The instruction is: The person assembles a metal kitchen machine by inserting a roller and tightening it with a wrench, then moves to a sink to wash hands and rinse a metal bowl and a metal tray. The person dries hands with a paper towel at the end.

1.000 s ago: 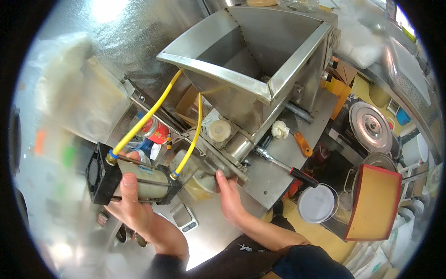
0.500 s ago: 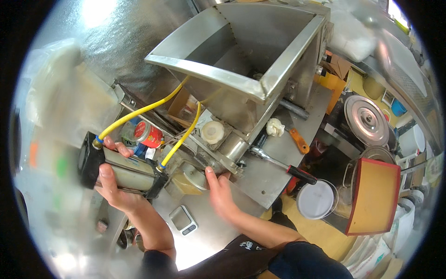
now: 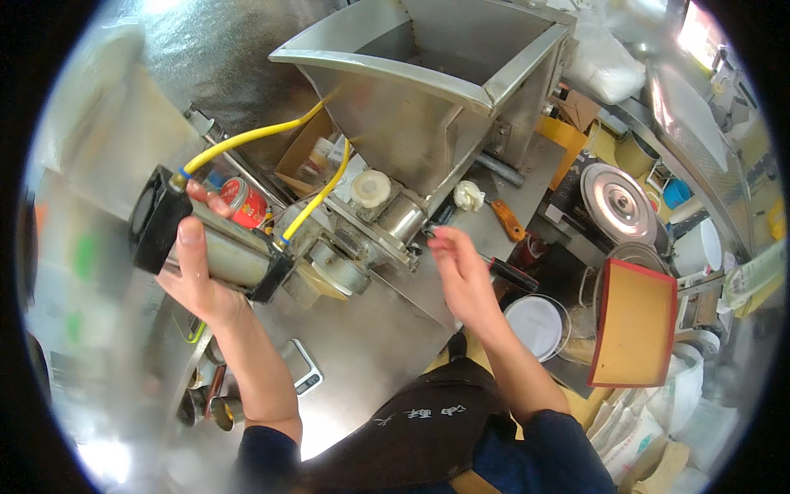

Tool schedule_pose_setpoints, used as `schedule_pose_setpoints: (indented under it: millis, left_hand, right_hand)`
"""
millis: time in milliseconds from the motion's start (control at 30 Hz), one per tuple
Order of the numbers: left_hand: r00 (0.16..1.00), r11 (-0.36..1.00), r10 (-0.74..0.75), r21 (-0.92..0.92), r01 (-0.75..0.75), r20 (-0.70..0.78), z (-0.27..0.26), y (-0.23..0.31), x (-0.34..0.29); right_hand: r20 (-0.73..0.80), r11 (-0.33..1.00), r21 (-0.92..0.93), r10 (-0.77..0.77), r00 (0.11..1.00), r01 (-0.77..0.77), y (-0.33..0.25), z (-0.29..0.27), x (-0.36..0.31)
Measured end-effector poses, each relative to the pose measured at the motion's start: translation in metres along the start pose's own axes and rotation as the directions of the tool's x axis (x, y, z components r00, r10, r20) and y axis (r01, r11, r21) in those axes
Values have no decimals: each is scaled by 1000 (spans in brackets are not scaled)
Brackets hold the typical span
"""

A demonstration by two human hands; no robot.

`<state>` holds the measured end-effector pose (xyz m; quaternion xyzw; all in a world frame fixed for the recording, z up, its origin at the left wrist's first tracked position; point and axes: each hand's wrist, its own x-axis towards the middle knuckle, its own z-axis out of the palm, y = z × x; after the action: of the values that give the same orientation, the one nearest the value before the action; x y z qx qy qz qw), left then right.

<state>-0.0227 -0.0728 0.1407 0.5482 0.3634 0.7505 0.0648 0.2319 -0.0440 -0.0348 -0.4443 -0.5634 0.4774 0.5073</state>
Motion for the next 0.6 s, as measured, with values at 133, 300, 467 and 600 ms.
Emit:
schedule_pose_setpoints:
  millis: [133,300,467,600]
  left_hand:
    - [998,997,-24,76,28,-51,-2,-2,1]
    - [980,990,-140,-36,136,-140,-4,-4,-1]
    - [987,987,-130,-104,120,-98,-3,2,-1]
    - [984,984,-146,-116,134,-99,1,11,-1]
  right_hand:
    - [52,996,82,25,998,-30,4,4,10]
    - [-43,994,40,99,994,-97,-4,-27,-10]
    - [152,756,-454,-456,877,471,-47,-20,-9]
    - [566,395,-468,-552,612,790,-95,-2,34]
